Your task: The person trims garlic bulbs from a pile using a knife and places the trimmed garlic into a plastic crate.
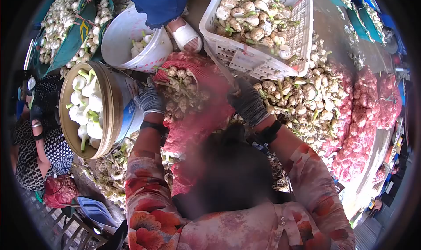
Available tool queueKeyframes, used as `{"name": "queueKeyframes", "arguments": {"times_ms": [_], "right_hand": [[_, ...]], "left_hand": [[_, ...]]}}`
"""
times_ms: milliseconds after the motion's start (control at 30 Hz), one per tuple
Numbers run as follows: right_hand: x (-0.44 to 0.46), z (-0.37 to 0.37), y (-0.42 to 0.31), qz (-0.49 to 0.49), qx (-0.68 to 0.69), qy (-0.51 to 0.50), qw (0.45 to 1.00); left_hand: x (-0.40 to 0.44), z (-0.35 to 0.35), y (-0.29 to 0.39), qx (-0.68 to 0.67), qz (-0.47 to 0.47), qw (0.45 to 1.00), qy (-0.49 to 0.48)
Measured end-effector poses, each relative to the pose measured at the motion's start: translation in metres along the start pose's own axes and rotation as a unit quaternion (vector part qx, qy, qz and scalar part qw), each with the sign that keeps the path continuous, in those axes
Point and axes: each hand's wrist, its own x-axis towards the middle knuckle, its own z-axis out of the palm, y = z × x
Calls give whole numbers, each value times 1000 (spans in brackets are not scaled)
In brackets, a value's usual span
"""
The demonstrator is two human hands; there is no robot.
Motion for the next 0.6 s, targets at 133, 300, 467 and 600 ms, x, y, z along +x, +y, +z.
{"name": "queueKeyframes", "arguments": {"times_ms": [133,300,467,600], "right_hand": [[-7,-21,-6,42,30,-41,998],[-24,-33,-10,122,54,-69,989],[-30,-49,-20,145,33,-74,986],[-36,-44,-2,116,117,-49,985]], "left_hand": [[24,15,-5,-24,-1,984,-177],[46,-12,-16,-180,101,971,-124],[55,18,-11,-309,50,933,-178],[36,16,-13,-365,-10,916,-168]]}}
